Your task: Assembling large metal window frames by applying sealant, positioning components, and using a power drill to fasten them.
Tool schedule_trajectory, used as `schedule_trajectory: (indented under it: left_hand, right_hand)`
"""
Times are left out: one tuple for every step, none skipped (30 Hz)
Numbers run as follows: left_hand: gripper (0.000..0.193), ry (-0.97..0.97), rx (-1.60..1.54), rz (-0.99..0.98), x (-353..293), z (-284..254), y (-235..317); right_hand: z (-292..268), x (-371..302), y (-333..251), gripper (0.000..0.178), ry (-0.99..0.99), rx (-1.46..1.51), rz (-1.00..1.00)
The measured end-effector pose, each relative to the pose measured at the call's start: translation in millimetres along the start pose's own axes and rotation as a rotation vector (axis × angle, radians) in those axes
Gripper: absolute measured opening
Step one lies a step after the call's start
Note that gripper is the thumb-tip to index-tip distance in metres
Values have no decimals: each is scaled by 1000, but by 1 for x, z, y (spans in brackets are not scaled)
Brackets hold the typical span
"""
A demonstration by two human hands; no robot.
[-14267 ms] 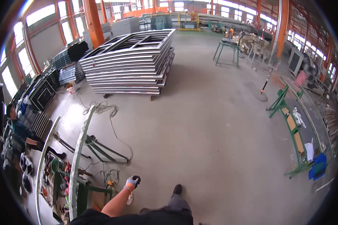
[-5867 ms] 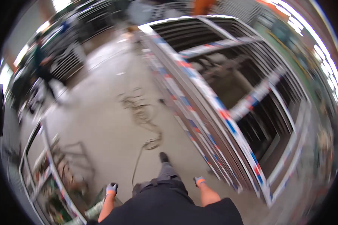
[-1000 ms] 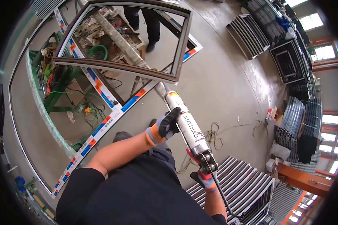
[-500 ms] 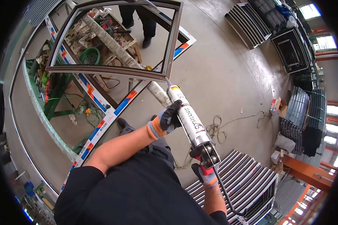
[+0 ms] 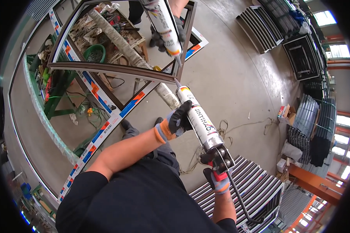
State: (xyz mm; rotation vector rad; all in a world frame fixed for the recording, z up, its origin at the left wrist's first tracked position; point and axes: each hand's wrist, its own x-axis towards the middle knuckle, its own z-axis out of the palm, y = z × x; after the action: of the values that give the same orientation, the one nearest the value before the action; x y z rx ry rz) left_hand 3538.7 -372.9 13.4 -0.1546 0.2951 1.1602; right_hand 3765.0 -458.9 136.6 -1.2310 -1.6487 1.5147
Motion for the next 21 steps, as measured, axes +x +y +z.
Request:
schedule_trajectory:
  left_hand:
    - [48,3,1,1,0,-1,0]
    - [48,3,-1,4,0,-2,0]
    - [48,3,-16,14,0,-3,1]
    - [47,4,-30,24,0,-4,2]
    - [47,3,-31,27,-1,-6,4]
    - [46,-2,-46,35,-2,-7,6]
    - [44,-7,-62,42,-3,-7,8]
    - [44,-9,-64,45,-5,-8,10]
    - [43,1,-67,63,-9,-6,13]
    - [42,10,-69,81,-12,-4,16]
    - [42,8,-70,86,-16,-2,21]
    - [42,3,-60,93,-21,-1,25]
    - [41,-3,-50,101,-25,-1,30]
    - [41,-5,-51,108,-27,-4,33]
    - [41,-4,-56,116,-29,-6,37]
    - [42,-2,-61,124,-31,-9,41]
    - [42,-5,-62,133,-34,-11,45]
    - [43,-8,-62,156,-37,-12,50]
    - [44,-11,-63,180,-41,-13,56]
    - [44,-13,-66,192,-45,-15,62]
    - [46,-5,-62,206,-50,-18,67]
  right_hand:
    - [1,1,0,62,-3,-1,0]
    - [3,1,0,60,0,3,-21]
    - [4,3,0,58,2,8,-44]
    - [6,5,-1,58,-1,7,-45]
    - [8,7,-4,57,-11,12,-26]
    - [10,8,-7,56,-20,14,-7]
    - [13,9,-11,56,-22,12,-8]
    - [18,10,-15,56,5,29,25]
    - [22,12,-17,56,30,48,57]
    - [24,13,-18,56,27,46,54]
    - [27,13,-19,57,21,54,80]
    - [30,14,-20,58,15,61,105]
    - [32,17,-20,61,-1,37,126]
    - [38,20,-24,61,-7,35,122]
    - [48,25,-30,55,46,130,174]
    - [57,32,-34,49,97,226,226]
    - [62,37,-36,42,38,135,99]
    - [67,41,-37,42,28,131,95]
    - [71,44,-39,40,8,145,128]
    - [76,47,-41,38,-13,159,162]
    - [82,52,-42,38,-42,161,169]
